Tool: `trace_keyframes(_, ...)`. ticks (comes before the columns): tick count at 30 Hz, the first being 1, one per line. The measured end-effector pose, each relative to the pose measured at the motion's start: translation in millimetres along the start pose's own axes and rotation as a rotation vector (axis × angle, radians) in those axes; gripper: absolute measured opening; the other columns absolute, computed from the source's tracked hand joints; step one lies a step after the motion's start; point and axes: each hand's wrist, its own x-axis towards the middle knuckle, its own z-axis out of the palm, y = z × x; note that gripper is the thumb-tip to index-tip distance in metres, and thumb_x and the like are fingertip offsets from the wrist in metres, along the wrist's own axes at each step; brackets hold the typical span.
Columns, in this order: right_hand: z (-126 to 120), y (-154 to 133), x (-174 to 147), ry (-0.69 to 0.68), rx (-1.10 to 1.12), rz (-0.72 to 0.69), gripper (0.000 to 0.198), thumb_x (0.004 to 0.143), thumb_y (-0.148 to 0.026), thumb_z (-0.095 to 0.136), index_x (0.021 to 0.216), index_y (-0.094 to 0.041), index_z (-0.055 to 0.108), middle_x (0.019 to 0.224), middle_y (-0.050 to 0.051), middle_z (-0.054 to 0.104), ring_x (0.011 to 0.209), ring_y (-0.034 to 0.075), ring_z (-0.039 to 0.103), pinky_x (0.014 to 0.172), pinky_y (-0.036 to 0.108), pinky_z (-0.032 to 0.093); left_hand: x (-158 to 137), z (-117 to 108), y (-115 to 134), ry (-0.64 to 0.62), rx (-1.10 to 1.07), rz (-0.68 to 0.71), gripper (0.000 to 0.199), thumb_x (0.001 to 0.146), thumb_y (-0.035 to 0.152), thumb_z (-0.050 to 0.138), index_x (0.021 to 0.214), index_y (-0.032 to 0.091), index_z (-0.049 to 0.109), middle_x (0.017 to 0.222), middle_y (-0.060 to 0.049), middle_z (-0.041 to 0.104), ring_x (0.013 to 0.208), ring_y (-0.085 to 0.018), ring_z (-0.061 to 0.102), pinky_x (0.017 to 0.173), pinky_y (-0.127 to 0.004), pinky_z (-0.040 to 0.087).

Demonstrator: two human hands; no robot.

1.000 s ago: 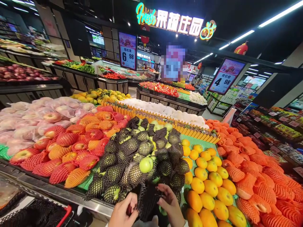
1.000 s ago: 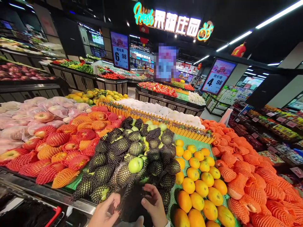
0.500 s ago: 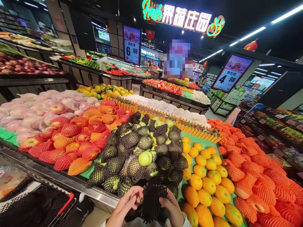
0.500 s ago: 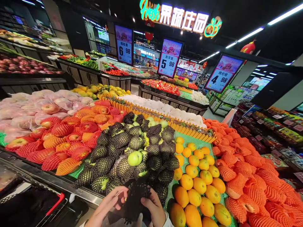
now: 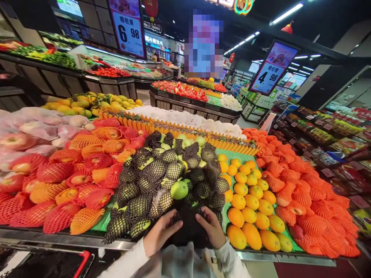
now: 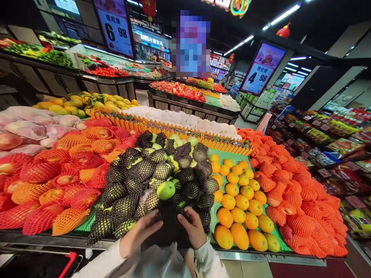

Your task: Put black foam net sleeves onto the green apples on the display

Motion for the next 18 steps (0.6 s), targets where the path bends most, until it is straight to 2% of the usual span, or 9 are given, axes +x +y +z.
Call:
trace_keyframes(3,6,-12,38,0.022,-0.206,-0.112,0.036,0.081,-0.052,0.066,0.079,-0.018,0.055,0.071,-0.002,0.049,0.069,0.013,0.044,0.065,0.024,0.037,24,-18,7,0.018,0.014,-0.001,0.043,0.081,0.057,0.059,0.09,0.015,0.055,0.079,-0.002,0.056,0.075,-0.016,0.053,0.067,-0.027,0.043)
trace_keyframes(6,15,-19,81,0.144,-0.484,-0.211,0.035,0.083,-0.052,0.057,0.078,-0.018,0.054,0.072,0.0,0.052,0.07,0.015,0.047,0.067,0.026,0.038,56,-32,11,0.085,0.039,0.041,0.041,0.082,0.058,0.055,0.084,0.017,0.051,0.077,-0.001,0.055,0.074,-0.017,0.053,0.067,-0.027,0.043)
trace_keyframes(8,22,-16,103,0.239,-0.635,-0.193,0.03,0.083,-0.048,0.054,0.081,-0.018,0.056,0.075,0.002,0.058,0.073,0.017,0.051,0.07,0.028,0.039,77,-40,7,0.175,0.078,0.036,0.042,0.08,0.059,0.056,0.079,0.018,0.049,0.071,0.0,0.053,0.071,-0.017,0.054,0.066,-0.028,0.043)
trace_keyframes(12,41,5,123,0.316,-0.717,-0.11,0.024,0.086,-0.04,0.051,0.08,-0.019,0.06,0.075,0.006,0.064,0.073,0.021,0.057,0.072,0.03,0.04,98,-54,-7,0.302,0.125,-0.017,0.042,0.078,0.06,0.057,0.079,0.019,0.049,0.072,-0.003,0.059,0.075,-0.021,0.06,0.068,-0.032,0.046)
trace_keyframes(14,49,16,122,0.335,-0.725,-0.079,0.027,0.09,-0.039,0.046,0.085,-0.019,0.064,0.078,0.009,0.067,0.077,0.024,0.061,0.076,0.033,0.041,98,-59,-10,0.265,0.161,-0.097,0.041,0.081,0.06,0.054,0.085,0.019,0.048,0.07,-0.002,0.06,0.067,-0.021,0.062,0.066,-0.033,0.046)
trace_keyframes(16,52,22,119,0.344,-0.704,-0.065,0.029,0.091,-0.039,0.044,0.092,-0.02,0.067,0.081,0.011,0.069,0.082,0.027,0.063,0.081,0.035,0.041,94,-61,-8,0.139,0.187,-0.208,0.04,0.087,0.059,0.046,0.094,0.019,0.046,0.067,-0.001,0.06,0.054,-0.02,0.062,0.059,-0.032,0.044)
trace_keyframes(18,51,24,117,0.342,-0.652,-0.064,0.03,0.09,-0.041,0.047,0.094,-0.021,0.068,0.082,0.011,0.069,0.087,0.029,0.065,0.087,0.038,0.041,89,-61,-4,0.035,0.191,-0.255,0.038,0.091,0.057,0.04,0.098,0.02,0.044,0.062,0.001,0.06,0.044,-0.02,0.06,0.052,-0.03,0.042)
